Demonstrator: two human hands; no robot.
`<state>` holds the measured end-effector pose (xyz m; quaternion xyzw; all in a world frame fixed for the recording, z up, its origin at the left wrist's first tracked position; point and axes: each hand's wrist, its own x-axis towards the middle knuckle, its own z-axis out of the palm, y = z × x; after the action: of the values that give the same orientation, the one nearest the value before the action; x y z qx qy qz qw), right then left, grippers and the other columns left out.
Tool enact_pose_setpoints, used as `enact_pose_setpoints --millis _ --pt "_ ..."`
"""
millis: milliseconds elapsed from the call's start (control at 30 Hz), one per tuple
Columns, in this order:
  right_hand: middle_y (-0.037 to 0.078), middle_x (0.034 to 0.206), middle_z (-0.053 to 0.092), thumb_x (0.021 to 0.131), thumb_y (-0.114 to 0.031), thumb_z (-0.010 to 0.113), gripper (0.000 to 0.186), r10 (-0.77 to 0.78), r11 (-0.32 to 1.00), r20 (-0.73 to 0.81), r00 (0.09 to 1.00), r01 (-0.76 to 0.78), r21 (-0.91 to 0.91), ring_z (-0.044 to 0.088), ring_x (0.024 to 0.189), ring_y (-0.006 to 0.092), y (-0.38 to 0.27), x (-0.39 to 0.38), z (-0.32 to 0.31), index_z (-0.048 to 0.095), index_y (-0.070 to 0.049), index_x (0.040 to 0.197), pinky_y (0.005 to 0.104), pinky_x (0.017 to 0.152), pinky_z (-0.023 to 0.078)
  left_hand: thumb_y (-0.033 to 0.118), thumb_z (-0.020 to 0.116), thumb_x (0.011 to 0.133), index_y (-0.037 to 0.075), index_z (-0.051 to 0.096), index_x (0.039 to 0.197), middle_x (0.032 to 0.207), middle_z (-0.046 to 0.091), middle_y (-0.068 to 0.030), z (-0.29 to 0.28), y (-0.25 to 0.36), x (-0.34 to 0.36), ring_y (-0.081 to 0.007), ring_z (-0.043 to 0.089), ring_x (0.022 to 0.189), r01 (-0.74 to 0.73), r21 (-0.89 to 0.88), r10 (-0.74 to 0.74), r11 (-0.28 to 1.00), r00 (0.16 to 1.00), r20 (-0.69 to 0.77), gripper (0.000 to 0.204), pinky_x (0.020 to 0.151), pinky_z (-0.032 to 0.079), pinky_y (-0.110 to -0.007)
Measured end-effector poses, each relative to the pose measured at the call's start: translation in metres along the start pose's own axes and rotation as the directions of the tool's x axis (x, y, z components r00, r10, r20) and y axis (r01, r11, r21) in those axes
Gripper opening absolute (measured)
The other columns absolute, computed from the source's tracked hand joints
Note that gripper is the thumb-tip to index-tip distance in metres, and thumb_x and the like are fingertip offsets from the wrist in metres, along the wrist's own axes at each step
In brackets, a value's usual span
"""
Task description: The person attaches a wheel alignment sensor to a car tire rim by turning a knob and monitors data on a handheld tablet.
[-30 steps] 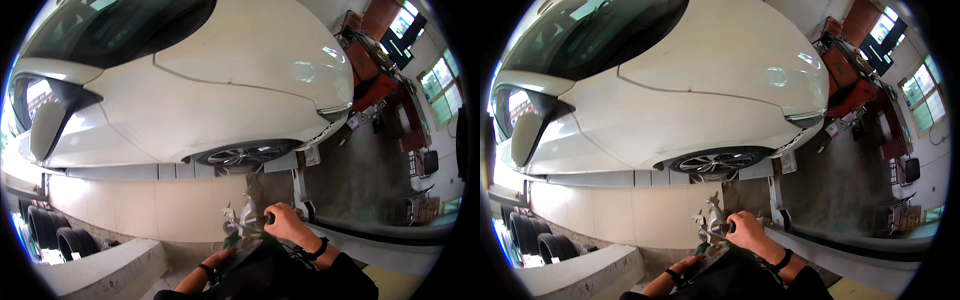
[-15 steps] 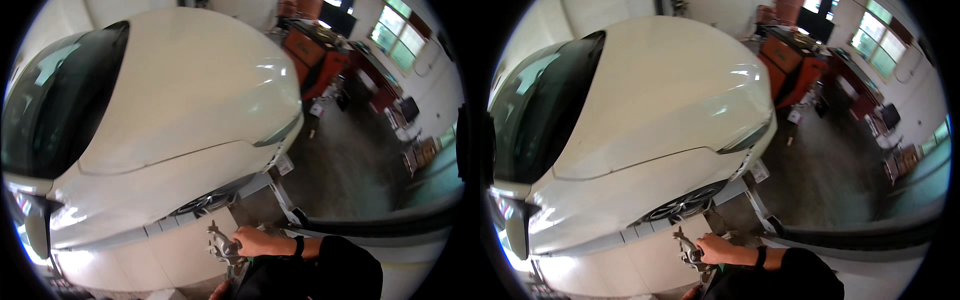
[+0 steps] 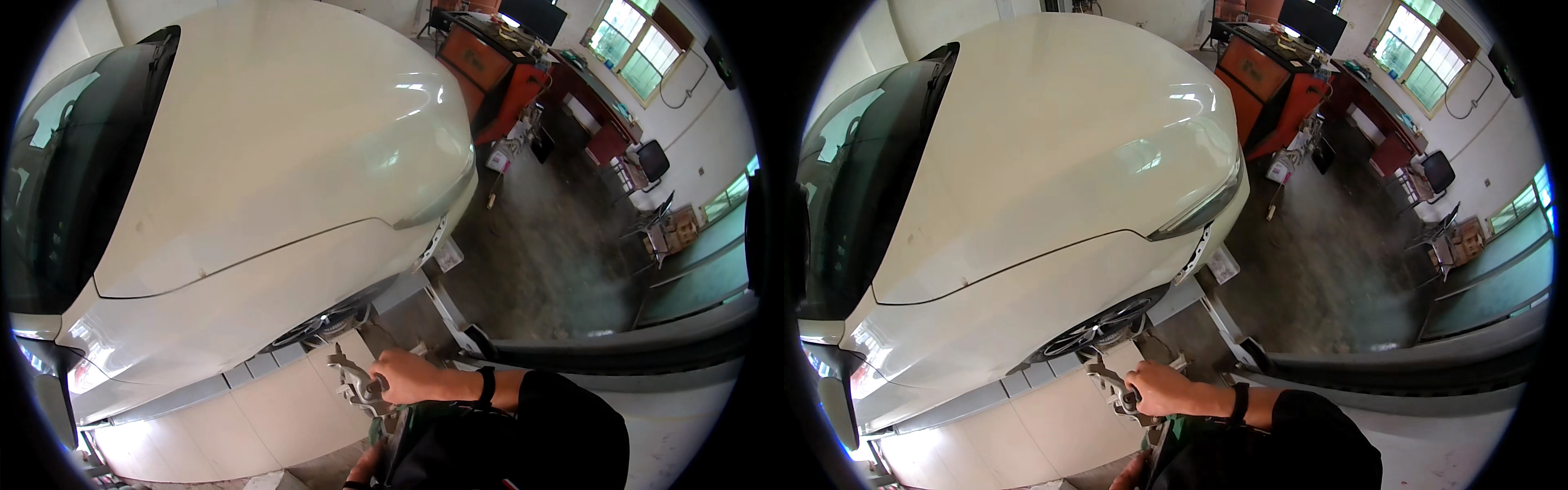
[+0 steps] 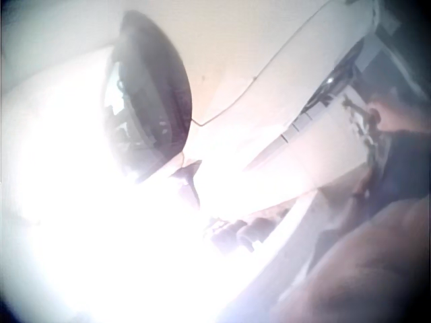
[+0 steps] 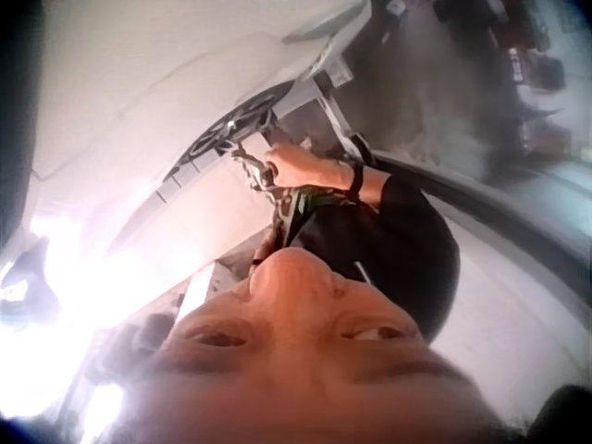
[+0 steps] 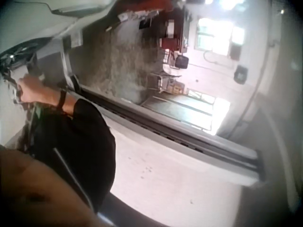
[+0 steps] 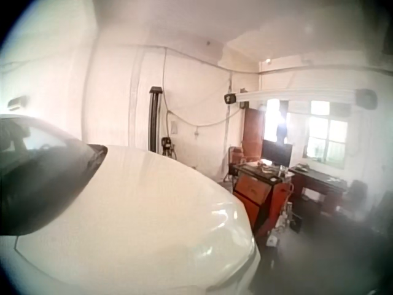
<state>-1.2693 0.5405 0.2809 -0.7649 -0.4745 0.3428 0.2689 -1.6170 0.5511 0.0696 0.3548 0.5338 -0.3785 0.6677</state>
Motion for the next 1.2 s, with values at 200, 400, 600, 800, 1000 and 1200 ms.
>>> enact_pose_setpoints --millis 200,400,600,800,1000,1200 --pt "0.014 0.097 0.066 0.073 -0.011 0.076 0.026 -0.091 0.995 -0.063 0.994 0.092 0.027 0.066 0.098 0.0380 0.010 0.018 0.016 0.071 -0.008 0.098 0.0461 0.084 0.054 0.057 0.038 0.111 -0.003 0.049 0.153 0.151 0.055 -0.0145 0.002 0.006 0.018 -0.0223 0.050 0.139 -0.249 0.068 0.237 0.966 0.959 0.153 0.074 0.119 0.037 -0.038" --pt "0.012 0.107 0.069 0.069 -0.004 0.078 0.033 -0.221 0.975 -0.155 0.963 0.212 -0.074 0.067 0.101 0.0348 0.003 0.022 0.019 0.071 -0.007 0.101 0.0434 0.086 0.056 0.034 0.039 0.109 0.004 0.051 0.150 0.139 0.061 -0.0283 -0.006 -0.006 0.094 -0.0384 0.056 0.133 -0.499 0.468 0.450 0.729 0.865 0.221 0.052 0.112 0.043 -0.045" --pt "0.006 0.108 0.069 0.066 0.000 0.080 0.036 -0.331 0.940 -0.159 0.930 0.310 -0.140 0.067 0.097 0.0310 0.007 0.056 0.052 0.071 -0.009 0.099 0.0405 0.084 0.058 0.055 0.049 0.101 -0.005 0.061 0.138 0.141 0.060 -0.0283 0.008 0.030 0.112 -0.0375 0.056 0.132 -0.313 -0.073 0.317 0.947 0.948 0.041 0.071 0.110 0.042 -0.043" --pt "0.006 0.101 0.071 0.065 0.007 0.076 0.031 -0.446 0.890 -0.176 0.877 0.416 -0.187 0.069 0.094 0.0273 0.017 0.080 0.078 0.069 -0.007 0.092 0.0361 0.081 0.056 0.058 0.050 0.102 -0.009 0.059 0.138 0.137 0.062 -0.0248 -0.003 0.044 0.155 -0.0333 0.059 0.125 -0.373 -0.106 0.383 0.922 0.918 0.105 0.076 0.109 0.043 -0.040" --pt "0.009 0.104 0.069 0.061 0.013 0.075 0.032 -0.587 0.806 -0.159 0.794 0.553 -0.213 0.065 0.090 0.0146 0.048 0.116 0.115 0.062 -0.005 0.084 0.0272 0.081 0.051 0.062 0.050 0.105 -0.009 0.045 0.150 0.146 0.057 -0.0197 -0.022 0.054 0.226 -0.0263 0.054 0.132 -0.433 -0.159 0.457 0.887 0.872 0.173 0.084 0.115 0.038 -0.037" --pt "0.010 0.116 0.068 0.067 0.013 0.073 0.031 -0.650 0.749 -0.176 0.739 0.585 -0.310 0.062 0.103 0.0129 0.092 0.129 0.151 0.058 -0.005 0.088 0.0253 0.093 0.047 0.062 0.051 0.105 -0.013 0.041 0.151 0.150 0.053 -0.0232 -0.046 0.081 0.283 -0.0290 0.050 0.138 -0.546 -0.078 0.551 0.834 0.827 0.109 0.088 0.118 0.036 -0.038"
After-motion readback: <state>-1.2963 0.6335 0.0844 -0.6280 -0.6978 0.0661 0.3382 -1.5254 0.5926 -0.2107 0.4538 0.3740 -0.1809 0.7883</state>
